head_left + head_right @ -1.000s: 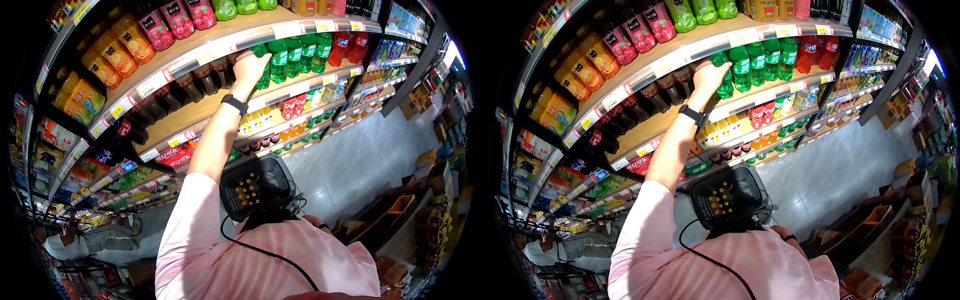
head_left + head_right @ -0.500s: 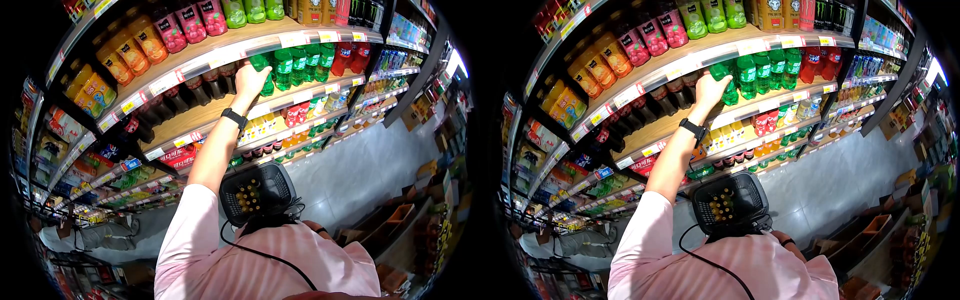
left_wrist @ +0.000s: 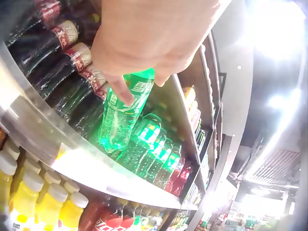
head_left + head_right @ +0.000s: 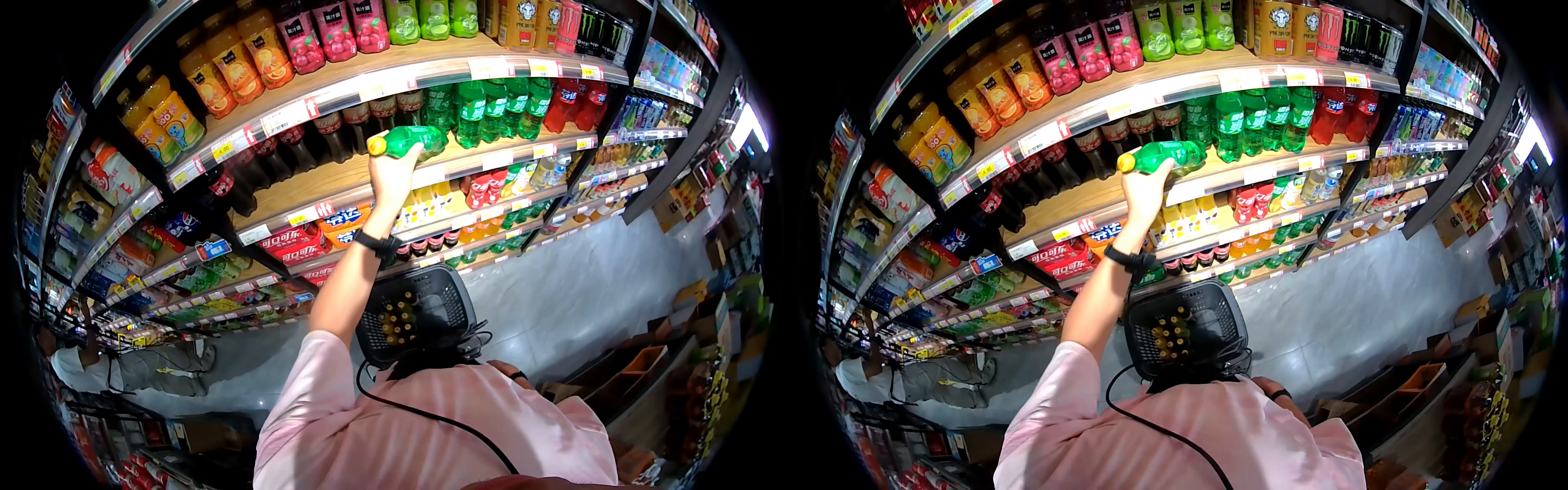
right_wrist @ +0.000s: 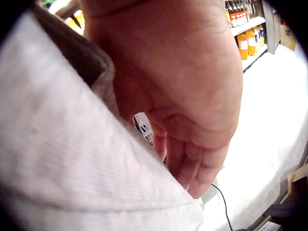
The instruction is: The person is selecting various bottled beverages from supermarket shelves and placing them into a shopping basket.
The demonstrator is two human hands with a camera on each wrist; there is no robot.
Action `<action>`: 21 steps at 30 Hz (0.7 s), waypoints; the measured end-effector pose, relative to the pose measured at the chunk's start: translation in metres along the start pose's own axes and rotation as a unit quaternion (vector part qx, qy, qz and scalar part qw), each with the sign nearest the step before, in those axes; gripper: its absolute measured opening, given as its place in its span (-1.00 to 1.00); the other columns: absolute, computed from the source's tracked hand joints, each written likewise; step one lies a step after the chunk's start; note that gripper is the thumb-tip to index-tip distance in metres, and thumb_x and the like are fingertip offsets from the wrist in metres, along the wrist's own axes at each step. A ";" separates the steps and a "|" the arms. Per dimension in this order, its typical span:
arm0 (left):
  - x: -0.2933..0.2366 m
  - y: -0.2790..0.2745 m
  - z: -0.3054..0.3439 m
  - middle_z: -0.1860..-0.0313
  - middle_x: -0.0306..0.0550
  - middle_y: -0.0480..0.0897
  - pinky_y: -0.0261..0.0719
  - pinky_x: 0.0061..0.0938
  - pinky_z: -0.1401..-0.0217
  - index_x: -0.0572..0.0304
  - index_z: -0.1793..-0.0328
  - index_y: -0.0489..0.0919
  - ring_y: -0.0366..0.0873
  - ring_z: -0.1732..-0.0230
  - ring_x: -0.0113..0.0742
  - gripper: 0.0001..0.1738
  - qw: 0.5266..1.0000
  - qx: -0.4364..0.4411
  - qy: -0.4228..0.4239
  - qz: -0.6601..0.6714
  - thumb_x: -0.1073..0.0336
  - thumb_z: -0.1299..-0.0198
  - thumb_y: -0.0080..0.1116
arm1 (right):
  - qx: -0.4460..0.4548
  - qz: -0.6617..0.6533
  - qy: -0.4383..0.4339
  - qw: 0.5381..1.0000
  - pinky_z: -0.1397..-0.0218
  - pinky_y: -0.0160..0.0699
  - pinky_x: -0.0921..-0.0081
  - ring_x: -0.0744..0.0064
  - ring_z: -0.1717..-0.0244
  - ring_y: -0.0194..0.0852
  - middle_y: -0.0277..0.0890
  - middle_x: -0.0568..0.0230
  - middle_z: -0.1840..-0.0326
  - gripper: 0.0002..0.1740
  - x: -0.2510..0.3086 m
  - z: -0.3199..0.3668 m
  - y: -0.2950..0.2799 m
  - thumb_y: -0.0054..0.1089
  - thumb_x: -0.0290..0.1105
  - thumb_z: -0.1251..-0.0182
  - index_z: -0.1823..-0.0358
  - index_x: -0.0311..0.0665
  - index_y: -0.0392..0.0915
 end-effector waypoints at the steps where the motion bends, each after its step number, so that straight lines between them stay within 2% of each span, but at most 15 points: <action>1: -0.005 -0.007 0.007 0.21 -0.07 0.74 0.65 -0.42 0.10 0.34 -0.02 0.60 0.69 0.24 -0.33 -0.60 0.999 -0.011 -0.019 0.028 0.38 -0.08 0.50 | 0.000 -0.012 -0.008 1.000 -0.29 0.50 0.28 0.08 -0.26 0.55 0.62 0.13 -0.23 -0.58 -0.003 0.001 0.002 0.13 -0.12 -0.35 -0.12 -0.15 0.65; 4: -0.039 -0.016 0.028 0.28 -0.16 0.73 0.60 -0.56 0.29 0.33 0.08 0.65 0.62 0.41 -0.48 -0.76 0.989 0.028 -0.079 0.124 0.41 -0.16 0.43 | -0.020 -0.113 -0.033 0.993 -0.29 0.49 0.29 0.08 -0.26 0.55 0.61 0.14 -0.24 -0.58 -0.002 0.003 -0.003 0.14 -0.13 -0.34 -0.13 -0.14 0.65; 5: -0.042 -0.020 0.033 0.35 -0.20 0.66 0.52 -0.63 0.53 0.29 0.10 0.62 0.54 0.53 -0.53 -0.86 0.982 0.064 -0.075 0.163 0.46 -0.24 0.32 | -0.035 -0.196 0.033 0.980 -0.12 0.58 0.31 0.17 -0.11 0.58 0.61 0.14 -0.16 -0.50 -0.005 0.006 -0.007 0.12 -0.24 -0.32 -0.30 -0.09 0.49; 6: -0.054 -0.026 0.041 0.36 -0.21 0.66 0.44 -0.65 0.59 0.28 0.09 0.62 0.50 0.58 -0.56 -0.86 0.975 0.072 -0.112 0.177 0.44 -0.25 0.31 | -0.049 -0.275 0.099 0.955 0.04 0.67 0.34 0.26 0.03 0.60 0.60 0.15 -0.08 -0.35 0.004 0.008 -0.024 0.11 -0.35 -0.31 -0.47 -0.04 0.34; 7: -0.067 -0.030 0.047 0.38 -0.21 0.65 0.37 -0.68 0.65 0.27 0.09 0.62 0.46 0.62 -0.58 -0.85 0.967 0.079 -0.150 0.190 0.42 -0.26 0.30 | -0.111 -0.203 0.062 0.971 0.38 0.53 0.51 0.45 0.30 0.53 0.58 0.20 0.08 -0.28 0.016 0.002 -0.047 0.20 -0.32 -0.32 -0.52 -0.19 0.23; 8: -0.072 -0.033 0.053 0.43 -0.23 0.63 0.23 -0.71 0.73 0.27 0.05 0.58 0.39 0.68 -0.61 -0.81 0.969 0.100 -0.147 0.169 0.39 -0.26 0.29 | -0.150 -0.307 -0.060 0.938 0.37 0.49 0.54 0.53 0.33 0.49 0.54 0.35 0.18 -0.41 0.006 -0.002 -0.067 0.22 -0.36 -0.32 -0.39 -0.20 0.37; 9: -0.077 -0.031 0.059 0.44 -0.24 0.61 0.21 -0.71 0.73 0.25 0.01 0.53 0.34 0.69 -0.64 -0.77 0.964 0.093 -0.164 0.190 0.39 -0.26 0.28 | -0.233 -0.204 -0.156 0.938 0.34 0.49 0.52 0.52 0.33 0.46 0.54 0.43 0.19 -0.48 0.012 -0.019 -0.098 0.20 -0.31 -0.41 -0.37 -0.19 0.40; 10: -0.078 -0.030 0.062 0.44 -0.25 0.60 0.19 -0.71 0.73 0.25 0.00 0.52 0.31 0.71 -0.65 -0.77 0.952 0.146 -0.184 0.197 0.39 -0.26 0.27 | -0.198 -0.320 -0.174 0.910 0.15 0.56 0.49 0.50 0.18 0.51 0.59 0.35 0.07 -0.44 0.066 0.005 -0.129 0.16 -0.25 -0.48 -0.45 -0.18 0.34; 11: -0.078 -0.029 0.065 0.44 -0.26 0.60 0.17 -0.71 0.73 0.24 0.00 0.51 0.28 0.72 -0.67 -0.76 0.936 0.198 -0.204 0.206 0.40 -0.26 0.26 | -0.190 -0.344 -0.201 0.897 -0.09 0.57 0.42 0.45 -0.06 0.53 0.59 0.27 -0.14 -0.39 0.120 0.036 -0.154 0.15 -0.17 -0.50 -0.49 -0.20 0.29; 12: -0.080 -0.025 0.071 0.44 -0.27 0.59 0.13 -0.73 0.73 0.26 0.00 0.51 0.25 0.73 -0.69 -0.78 0.922 0.236 -0.214 0.221 0.38 -0.28 0.24 | -0.168 -0.393 -0.219 0.877 -0.27 0.51 0.31 0.34 -0.24 0.49 0.49 0.19 -0.33 -0.29 0.194 0.080 -0.172 0.18 -0.09 -0.47 -0.53 -0.25 0.23; 14: -0.083 -0.021 0.084 0.47 -0.31 0.56 0.08 -0.73 0.72 0.26 0.00 0.54 0.22 0.72 -0.72 -0.80 0.888 0.293 -0.262 0.238 0.35 -0.31 0.21 | -0.077 -0.433 -0.368 0.819 -0.27 0.53 0.26 0.26 -0.27 0.50 0.45 0.15 -0.37 -0.13 0.288 0.128 -0.187 0.23 -0.02 -0.42 -0.60 -0.27 0.08; 15: -0.081 -0.019 0.090 0.48 -0.32 0.56 0.07 -0.73 0.72 0.26 0.01 0.55 0.21 0.72 -0.72 -0.79 0.874 0.307 -0.285 0.247 0.34 -0.31 0.21 | -0.047 -0.439 -0.421 0.792 -0.32 0.50 0.20 0.27 -0.34 0.40 0.31 0.09 -0.45 -0.08 0.329 0.152 -0.183 0.23 -0.10 -0.43 -0.64 -0.30 -0.06; 17: -0.064 -0.013 0.099 0.51 -0.36 0.54 0.08 -0.70 0.71 0.24 0.02 0.58 0.25 0.70 -0.71 -0.73 0.886 0.309 -0.285 0.195 0.24 -0.28 0.26 | -0.051 -0.386 -0.448 0.805 -0.17 0.61 0.25 0.27 -0.14 0.55 0.43 0.10 -0.30 -0.02 0.358 0.158 -0.172 0.32 -0.21 -0.37 -0.65 -0.27 -0.10; 19: -0.078 -0.010 0.100 0.51 -0.36 0.53 0.12 -0.69 0.69 0.22 0.05 0.58 0.28 0.68 -0.70 -0.74 0.903 0.281 -0.260 0.193 0.18 -0.31 0.22 | -0.047 -0.405 -0.422 0.810 -0.05 0.65 0.29 0.29 0.00 0.58 0.47 0.11 -0.23 0.00 0.362 0.165 -0.166 0.35 -0.26 -0.33 -0.65 -0.26 -0.10; 21: -0.071 -0.022 0.098 0.49 -0.32 0.55 0.34 -0.57 0.56 0.17 0.18 0.58 0.41 0.58 -0.58 -0.80 0.927 0.311 -0.190 0.083 0.19 -0.31 0.21 | -0.054 -0.445 -0.388 0.806 0.23 0.68 0.40 0.36 0.31 0.60 0.54 0.12 -0.08 -0.01 0.355 0.161 -0.154 0.41 -0.35 -0.26 -0.63 -0.26 -0.03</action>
Point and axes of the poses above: each hand's wrist, its own z-axis away from the middle knuckle, its own y-axis out of the palm, x = y × z, the point moved 4 cm from there along -z, towards the middle knuckle
